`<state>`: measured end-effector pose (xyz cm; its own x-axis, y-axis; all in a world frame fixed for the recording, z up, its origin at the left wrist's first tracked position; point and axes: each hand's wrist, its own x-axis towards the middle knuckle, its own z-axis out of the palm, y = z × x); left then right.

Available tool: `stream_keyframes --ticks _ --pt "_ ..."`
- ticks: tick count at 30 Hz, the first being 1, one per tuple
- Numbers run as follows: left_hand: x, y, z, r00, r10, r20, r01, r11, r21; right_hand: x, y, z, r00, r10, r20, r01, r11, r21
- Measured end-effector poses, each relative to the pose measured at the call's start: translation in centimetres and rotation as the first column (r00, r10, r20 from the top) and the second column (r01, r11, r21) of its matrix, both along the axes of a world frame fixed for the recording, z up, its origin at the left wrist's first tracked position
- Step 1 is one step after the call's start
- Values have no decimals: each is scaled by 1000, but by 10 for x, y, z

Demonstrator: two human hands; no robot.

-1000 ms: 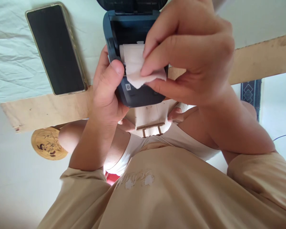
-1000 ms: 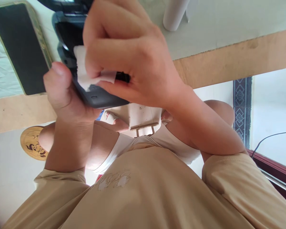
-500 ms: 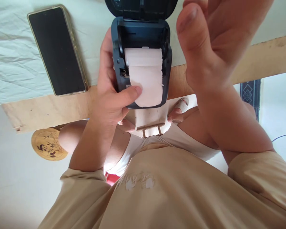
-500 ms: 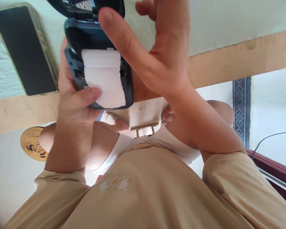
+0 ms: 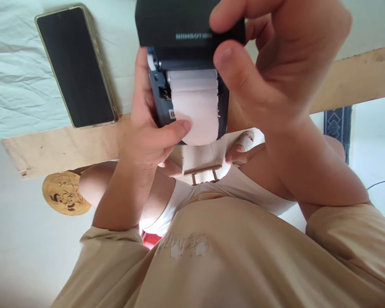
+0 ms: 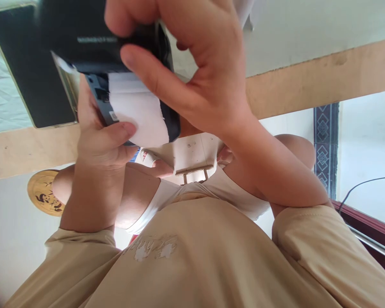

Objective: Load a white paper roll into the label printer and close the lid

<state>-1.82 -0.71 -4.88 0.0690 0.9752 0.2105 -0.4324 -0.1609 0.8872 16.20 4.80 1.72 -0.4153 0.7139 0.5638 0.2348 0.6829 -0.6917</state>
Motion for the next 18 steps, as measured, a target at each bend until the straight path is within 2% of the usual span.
stream_keyframes --ticks 1,3,8,10,15,18 --pt "0 1 -3 1000 7 2 -7 1000 5 2 0 -1 998 39 56 -45 994 100" --pt "1 2 -4 999 31 -15 -32 999 -16 5 2 -4 993 81 89 -92 986 138" --pt "4 -3 2 996 84 -37 -88 988 -126 9 6 -10 990 58 128 -73 991 114" --pt "5 -5 3 997 72 -24 -75 987 -140 10 6 -12 989 47 140 -63 991 115" --pt "6 -2 1 996 36 87 -31 998 -62 9 1 -13 986 57 159 -69 995 72" --pt "10 -1 8 986 35 165 -29 999 -37 4 -8 -6 992 10 128 -11 1000 6"
